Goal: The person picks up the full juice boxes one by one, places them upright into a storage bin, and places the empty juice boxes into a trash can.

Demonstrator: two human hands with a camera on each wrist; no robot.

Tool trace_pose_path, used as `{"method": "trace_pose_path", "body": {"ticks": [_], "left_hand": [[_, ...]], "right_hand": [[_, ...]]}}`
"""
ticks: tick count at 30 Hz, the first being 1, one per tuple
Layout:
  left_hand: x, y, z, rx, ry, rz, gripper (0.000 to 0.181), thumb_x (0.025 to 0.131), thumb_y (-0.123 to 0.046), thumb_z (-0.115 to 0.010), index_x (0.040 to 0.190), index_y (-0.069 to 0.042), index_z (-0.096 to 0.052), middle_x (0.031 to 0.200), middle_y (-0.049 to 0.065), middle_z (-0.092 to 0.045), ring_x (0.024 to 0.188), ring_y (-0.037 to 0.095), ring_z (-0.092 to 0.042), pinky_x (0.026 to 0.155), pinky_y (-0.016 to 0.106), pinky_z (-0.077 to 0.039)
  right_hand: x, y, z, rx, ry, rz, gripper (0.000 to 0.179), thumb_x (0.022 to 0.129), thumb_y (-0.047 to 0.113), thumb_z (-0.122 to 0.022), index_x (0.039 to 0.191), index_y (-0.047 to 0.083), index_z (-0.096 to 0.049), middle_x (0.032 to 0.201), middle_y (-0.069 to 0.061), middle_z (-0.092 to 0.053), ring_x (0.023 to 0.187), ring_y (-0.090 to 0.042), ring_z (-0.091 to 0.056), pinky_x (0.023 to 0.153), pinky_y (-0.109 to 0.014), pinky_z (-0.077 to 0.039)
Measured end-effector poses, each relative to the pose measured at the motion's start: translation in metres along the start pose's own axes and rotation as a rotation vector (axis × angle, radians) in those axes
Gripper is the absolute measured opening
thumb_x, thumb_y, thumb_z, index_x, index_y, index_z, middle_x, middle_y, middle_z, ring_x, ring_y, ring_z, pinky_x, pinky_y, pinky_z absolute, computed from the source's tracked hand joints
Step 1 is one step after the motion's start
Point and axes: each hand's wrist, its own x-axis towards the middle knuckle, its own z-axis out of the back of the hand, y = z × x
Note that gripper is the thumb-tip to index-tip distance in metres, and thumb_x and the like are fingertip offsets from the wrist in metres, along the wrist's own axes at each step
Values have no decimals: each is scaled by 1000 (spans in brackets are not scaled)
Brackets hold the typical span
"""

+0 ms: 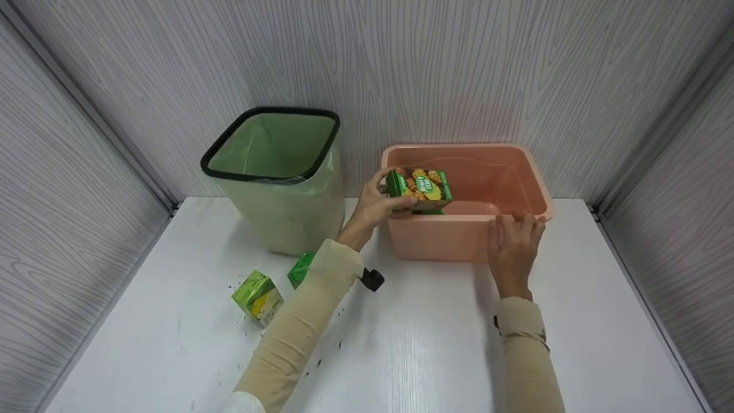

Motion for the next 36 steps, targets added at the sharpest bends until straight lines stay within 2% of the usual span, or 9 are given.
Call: {"method": "trace_pose_path", "body": {"ticks": [3,8,14,16,23,30,36], "left_hand": [[4,3,-6,37,-4,-32,74,80,5,-82,145,-4,-49,135,14,-50,114,26,-59,75,34,-59],[10,6,-16,143,-34,-91,71,76,2,-87,139,-2,-54,126,12,-59,111,19,-58,84,28,-53],[17,6,-28,134,-14,-60,72,76,0,-88,140,-8,-56,118,6,-61,93,14,-63,71,29,-56],[20,7,-33,154,-1,-61,71,76,-1,-88,139,-8,-56,119,6,-61,93,13,-63,72,28,-55],[23,12,-45,381,22,-43,71,76,-15,-91,138,-12,-57,122,1,-64,102,9,-59,82,22,-49],[31,12,-56,582,55,-62,77,76,-23,-92,143,-13,-55,126,2,-65,111,14,-59,87,26,-50],[29,15,-64,678,93,-39,79,77,-25,-91,145,-15,-54,129,1,-65,110,12,-62,89,25,-51]], "right_hand": [[-1,1,-1,2,6,-9,18,94,7,-67,96,-11,-66,106,-34,-53,109,-52,-40,108,-69,-22],[0,1,-1,5,11,-6,18,94,6,-67,95,-11,-66,106,-34,-53,108,-51,-40,106,-68,-25],[1,0,0,4,8,6,14,94,3,-67,96,-11,-66,106,-34,-53,108,-52,-40,115,-64,-11],[1,-1,0,8,3,5,13,93,1,-67,95,-11,-66,105,-34,-53,108,-53,-40,116,-63,-8],[-2,-1,1,13,-16,5,10,91,-4,-66,94,-13,-64,102,-35,-52,106,-55,-40,115,-65,-9],[4,-1,7,0,25,18,22,98,10,-64,97,-11,-65,107,-34,-52,108,-51,-40,117,-61,-10],[-2,1,4,-15,34,3,20,98,8,-65,97,-12,-65,109,-35,-53,108,-52,-40,116,-64,-11]]}}
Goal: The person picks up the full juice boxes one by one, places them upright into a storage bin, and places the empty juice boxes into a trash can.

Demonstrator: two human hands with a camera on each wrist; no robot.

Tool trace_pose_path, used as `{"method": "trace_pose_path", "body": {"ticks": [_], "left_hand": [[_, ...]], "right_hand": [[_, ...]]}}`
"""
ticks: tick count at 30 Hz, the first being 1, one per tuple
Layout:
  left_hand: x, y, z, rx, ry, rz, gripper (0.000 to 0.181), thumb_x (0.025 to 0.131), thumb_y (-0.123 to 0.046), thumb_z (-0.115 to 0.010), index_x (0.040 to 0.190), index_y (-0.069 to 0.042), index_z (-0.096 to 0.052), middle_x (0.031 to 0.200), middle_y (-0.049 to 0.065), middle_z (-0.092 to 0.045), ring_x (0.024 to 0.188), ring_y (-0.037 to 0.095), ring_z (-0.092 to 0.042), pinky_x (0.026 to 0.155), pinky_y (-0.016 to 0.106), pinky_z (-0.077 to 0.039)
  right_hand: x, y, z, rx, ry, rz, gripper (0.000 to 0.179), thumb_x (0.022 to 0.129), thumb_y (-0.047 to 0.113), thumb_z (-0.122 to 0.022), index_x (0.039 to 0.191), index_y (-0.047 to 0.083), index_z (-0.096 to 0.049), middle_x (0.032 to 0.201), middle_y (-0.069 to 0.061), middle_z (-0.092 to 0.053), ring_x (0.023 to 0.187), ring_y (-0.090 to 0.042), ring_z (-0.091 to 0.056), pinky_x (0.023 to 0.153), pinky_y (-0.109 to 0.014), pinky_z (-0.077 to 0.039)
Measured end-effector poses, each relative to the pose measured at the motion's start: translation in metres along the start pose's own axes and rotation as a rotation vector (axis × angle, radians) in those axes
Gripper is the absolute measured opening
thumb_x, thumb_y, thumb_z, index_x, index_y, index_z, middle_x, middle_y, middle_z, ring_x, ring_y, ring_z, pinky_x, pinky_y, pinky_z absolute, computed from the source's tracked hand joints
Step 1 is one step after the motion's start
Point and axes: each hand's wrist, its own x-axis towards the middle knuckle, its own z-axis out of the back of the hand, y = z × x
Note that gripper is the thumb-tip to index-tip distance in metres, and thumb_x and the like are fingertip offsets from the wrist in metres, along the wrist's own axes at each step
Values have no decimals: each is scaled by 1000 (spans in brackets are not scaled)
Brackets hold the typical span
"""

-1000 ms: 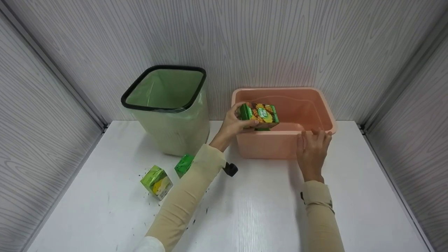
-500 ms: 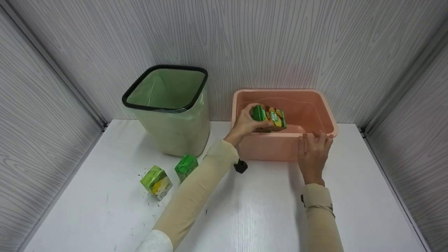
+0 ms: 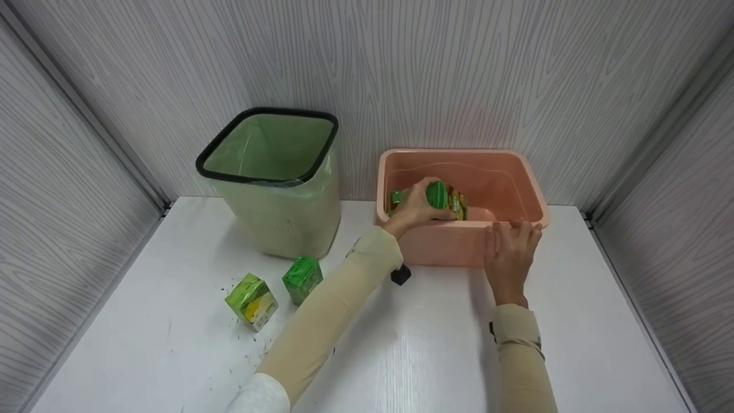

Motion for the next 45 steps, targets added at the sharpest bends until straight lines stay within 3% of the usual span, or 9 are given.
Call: {"method": "trace_pose_path", "body": {"ticks": [13,20,24,28,30,34,39,43,45], "left_hand": [[3,-8,-12,134,24,39,77,79,-32,-89,147,-20,-53,133,-4,-63,111,8,-61,91,25,-50],[2,-11,-20,253,29,105,68,83,-43,-83,144,-29,-55,125,-10,-65,97,8,-61,84,28,-53],[5,-15,-21,323,56,178,47,86,-42,-81,127,-25,-65,107,-8,-67,81,10,-59,70,29,-52],[10,-18,-23,351,86,228,9,96,-26,-71,96,-18,-69,87,-5,-63,61,13,-52,52,30,-40],[11,-18,-24,384,109,235,16,100,-23,-64,86,-17,-66,78,-4,-58,55,14,-48,49,30,-36],[11,-18,-26,468,150,204,30,103,-31,-59,77,-19,-63,65,-3,-48,51,12,-44,47,30,-35],[8,-15,-25,516,110,100,35,102,-38,-61,72,-21,-60,57,-5,-41,47,9,-39,45,28,-33],[4,-10,-22,465,65,-16,37,102,-23,-58,67,-18,-49,57,-5,-36,47,7,-30,44,25,-28],[0,-7,-20,414,59,-82,31,103,-20,-57,72,-18,-59,63,-9,-45,50,4,-33,45,22,-30]], "right_hand": [[-1,-1,2,8,5,-42,17,94,4,-67,98,-12,-66,111,-35,-53,113,-52,-39,116,-62,-11],[-1,2,5,8,-2,-16,22,98,9,-64,99,-13,-65,111,-37,-52,113,-53,-38,117,-61,-9],[0,3,6,13,-4,-7,23,98,10,-63,100,-13,-65,111,-37,-52,112,-54,-38,117,-60,-9],[0,4,7,3,1,-15,25,99,11,-62,101,-13,-65,112,-37,-52,113,-53,-38,118,-58,-9],[-1,5,8,-8,4,-21,26,100,12,-61,102,-13,-65,113,-37,-51,113,-53,-38,118,-57,-9],[-1,7,10,-12,9,-35,27,100,13,-61,102,-13,-65,114,-37,-52,115,-52,-38,118,-57,-8],[0,8,11,9,5,-39,25,100,11,-62,99,-13,-66,114,-36,-52,115,-50,-39,118,-57,-8],[0,6,11,-2,2,-10,26,100,12,-61,99,-14,-64,112,-37,-50,112,-52,-38,118,-59,-9],[-1,5,9,6,-1,-6,25,99,11,-61,98,-14,-64,111,-36,-51,111,-52,-38,118,-58,-10]]}}
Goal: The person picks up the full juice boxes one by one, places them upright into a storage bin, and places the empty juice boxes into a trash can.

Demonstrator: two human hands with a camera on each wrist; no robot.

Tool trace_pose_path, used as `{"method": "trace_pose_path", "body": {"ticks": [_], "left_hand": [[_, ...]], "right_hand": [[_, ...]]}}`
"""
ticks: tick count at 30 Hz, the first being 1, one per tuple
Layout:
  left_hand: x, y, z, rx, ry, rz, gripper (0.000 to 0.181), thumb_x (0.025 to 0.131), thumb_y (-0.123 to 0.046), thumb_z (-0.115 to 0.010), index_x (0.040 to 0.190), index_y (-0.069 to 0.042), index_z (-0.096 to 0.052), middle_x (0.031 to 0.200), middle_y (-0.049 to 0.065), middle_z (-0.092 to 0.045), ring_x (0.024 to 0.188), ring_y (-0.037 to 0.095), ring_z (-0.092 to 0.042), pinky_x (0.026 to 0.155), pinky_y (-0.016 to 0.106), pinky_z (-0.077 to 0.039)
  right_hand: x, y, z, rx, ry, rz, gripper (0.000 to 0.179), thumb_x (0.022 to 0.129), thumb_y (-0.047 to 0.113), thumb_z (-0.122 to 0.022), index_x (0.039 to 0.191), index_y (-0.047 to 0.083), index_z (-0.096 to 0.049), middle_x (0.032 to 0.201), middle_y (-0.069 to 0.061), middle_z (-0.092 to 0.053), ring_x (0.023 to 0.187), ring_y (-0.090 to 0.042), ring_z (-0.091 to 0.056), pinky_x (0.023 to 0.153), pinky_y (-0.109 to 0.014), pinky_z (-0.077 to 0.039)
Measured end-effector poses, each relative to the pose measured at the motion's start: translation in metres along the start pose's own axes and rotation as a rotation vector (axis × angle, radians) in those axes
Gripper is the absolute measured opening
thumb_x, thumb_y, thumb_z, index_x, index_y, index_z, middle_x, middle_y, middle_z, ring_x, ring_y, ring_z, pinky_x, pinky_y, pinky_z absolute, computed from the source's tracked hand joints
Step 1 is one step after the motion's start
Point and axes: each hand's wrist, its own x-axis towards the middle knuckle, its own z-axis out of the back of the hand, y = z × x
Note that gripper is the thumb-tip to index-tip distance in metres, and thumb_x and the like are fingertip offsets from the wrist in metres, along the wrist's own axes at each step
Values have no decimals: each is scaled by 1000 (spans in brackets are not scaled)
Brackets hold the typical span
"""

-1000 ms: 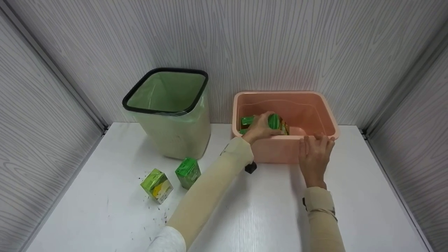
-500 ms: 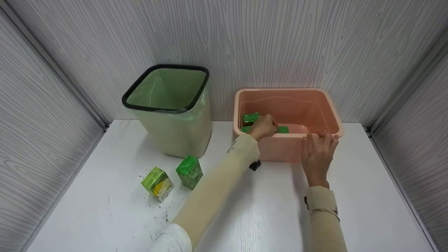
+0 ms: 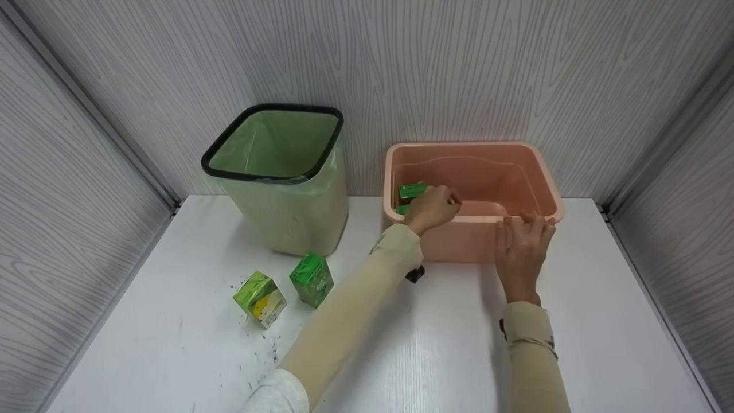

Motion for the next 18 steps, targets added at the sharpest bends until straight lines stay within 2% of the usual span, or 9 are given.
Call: {"method": "trace_pose_path", "body": {"ticks": [3,5,11,18], "left_hand": [[-6,5,2,-96,-18,-94,19,104,-20,-58,96,-20,-75,84,-12,-65,59,0,-48,51,18,-39],[-9,8,4,-162,-40,-139,19,103,-19,-59,110,-19,-77,99,-12,-70,68,-1,-56,57,16,-44],[-21,13,16,-289,-71,-210,18,103,-14,-59,110,-14,-76,100,-9,-71,81,-3,-60,66,13,-47],[-40,24,36,-301,-129,-282,18,103,-14,-59,110,-11,-75,101,-4,-73,82,-1,-61,71,12,-45]], "right_hand": [[-2,0,-2,11,-2,-8,23,98,9,-62,98,-13,-64,111,-36,-51,112,-53,-38,118,-57,-10],[-3,1,-3,12,-5,-12,23,98,9,-62,98,-13,-64,111,-35,-51,112,-53,-39,118,-56,-10],[-2,-1,-1,23,-42,-12,16,94,2,-66,95,-13,-65,109,-36,-52,110,-52,-40,118,-59,-9],[2,-1,0,1,-12,12,22,98,9,-64,99,-13,-66,111,-36,-52,111,-52,-40,118,-59,-9]]}}
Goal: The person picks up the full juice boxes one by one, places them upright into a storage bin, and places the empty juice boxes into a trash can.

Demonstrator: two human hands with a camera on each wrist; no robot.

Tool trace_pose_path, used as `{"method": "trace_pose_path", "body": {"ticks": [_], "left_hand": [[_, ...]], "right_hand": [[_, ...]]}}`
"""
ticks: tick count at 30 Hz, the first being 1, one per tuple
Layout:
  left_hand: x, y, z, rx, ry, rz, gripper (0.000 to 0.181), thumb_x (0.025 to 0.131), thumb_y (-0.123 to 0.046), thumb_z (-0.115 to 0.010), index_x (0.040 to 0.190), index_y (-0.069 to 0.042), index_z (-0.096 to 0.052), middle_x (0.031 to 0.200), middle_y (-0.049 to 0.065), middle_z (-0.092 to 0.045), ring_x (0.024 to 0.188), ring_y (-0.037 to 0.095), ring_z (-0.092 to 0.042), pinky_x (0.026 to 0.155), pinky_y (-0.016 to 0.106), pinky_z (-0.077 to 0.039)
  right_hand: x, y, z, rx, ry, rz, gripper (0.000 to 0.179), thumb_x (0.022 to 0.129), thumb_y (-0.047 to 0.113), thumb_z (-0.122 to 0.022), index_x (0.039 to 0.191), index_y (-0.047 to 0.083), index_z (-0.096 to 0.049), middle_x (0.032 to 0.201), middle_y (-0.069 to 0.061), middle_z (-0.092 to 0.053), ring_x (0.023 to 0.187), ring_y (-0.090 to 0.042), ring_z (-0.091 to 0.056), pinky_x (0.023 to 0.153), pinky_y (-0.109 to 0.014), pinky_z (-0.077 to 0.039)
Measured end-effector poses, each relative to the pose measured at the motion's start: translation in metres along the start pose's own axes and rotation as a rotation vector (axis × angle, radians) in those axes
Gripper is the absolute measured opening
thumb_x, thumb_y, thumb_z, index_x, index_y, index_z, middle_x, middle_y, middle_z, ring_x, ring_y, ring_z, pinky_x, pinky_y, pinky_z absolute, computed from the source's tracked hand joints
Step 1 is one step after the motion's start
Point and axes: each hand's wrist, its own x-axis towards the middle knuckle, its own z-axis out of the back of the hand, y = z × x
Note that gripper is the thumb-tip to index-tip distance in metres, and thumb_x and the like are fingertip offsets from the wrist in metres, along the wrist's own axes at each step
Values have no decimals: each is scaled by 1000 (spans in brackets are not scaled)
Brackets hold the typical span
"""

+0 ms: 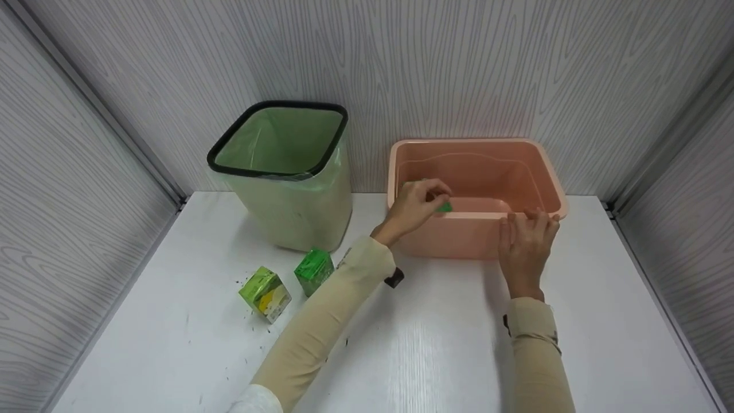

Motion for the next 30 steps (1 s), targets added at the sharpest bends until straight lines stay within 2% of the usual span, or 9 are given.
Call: {"method": "trace_pose_path", "body": {"ticks": [6,11,14,16,18,20,23,26,30], "left_hand": [[-10,1,16,-18,-40,-58,14,102,-12,-62,107,-7,-74,99,4,-75,78,5,-63,69,13,-44],[-20,5,20,-55,-95,-112,11,100,-6,-64,100,-2,-75,96,8,-74,80,12,-64,72,14,-44],[-27,7,23,-87,-110,-119,11,98,-2,-65,99,0,-75,94,8,-73,80,10,-62,73,13,-45],[-31,8,24,-102,-107,-122,11,98,-2,-64,100,0,-75,94,8,-73,79,9,-61,73,12,-45],[-35,8,25,-96,-101,-122,11,98,-3,-65,101,-1,-75,94,7,-73,79,8,-60,73,11,-44],[-40,9,26,-93,-95,-119,12,99,-4,-65,102,-1,-75,96,7,-73,81,8,-61,74,11,-45],[-51,10,27,-89,-92,-116,12,99,-6,-65,103,-1,-75,98,8,-73,84,10,-63,76,12,-45],[-64,10,31,-93,-83,-117,12,99,-6,-66,104,-1,-75,98,8,-72,85,12,-63,77,13,-46],[-78,11,41,-57,-78,-135,12,99,-7,-66,105,-2,-75,98,7,-71,84,12,-63,76,14,-47]], "right_hand": [[5,-1,-1,16,-6,-16,21,98,9,-64,99,-12,-65,111,-35,-52,111,-50,-39,119,-55,-9],[5,-4,-2,20,-3,-19,22,98,9,-64,98,-13,-65,111,-36,-52,111,-51,-39,119,-54,-9],[4,-7,-2,6,15,-20,25,99,11,-62,98,-14,-64,111,-37,-51,112,-53,-38,119,-55,-9],[4,-9,0,0,23,-30,26,100,11,-61,99,-14,-64,112,-37,-51,113,-53,-38,117,-58,-14],[4,-10,3,-17,36,-40,27,101,12,-60,100,-15,-64,113,-38,-50,113,-53,-37,110,-63,-25],[3,-11,7,-28,42,-60,25,100,10,-61,100,-15,-64,113,-37,-50,112,-51,-37,97,-65,-34],[0,-12,14,-51,62,-76,22,99,7,-62,102,-14,-65,112,-37,-50,111,-51,-37,82,-66,-36],[-1,-13,20,-62,73,-76,18,98,4,-64,102,-13,-65,112,-36,-52,111,-50,-38,79,-67,-36],[4,-13,25,-81,90,-25,15,97,2,-64,101,-12,-65,110,-35,-53,106,-50,-40,79,-66,-35]]}}
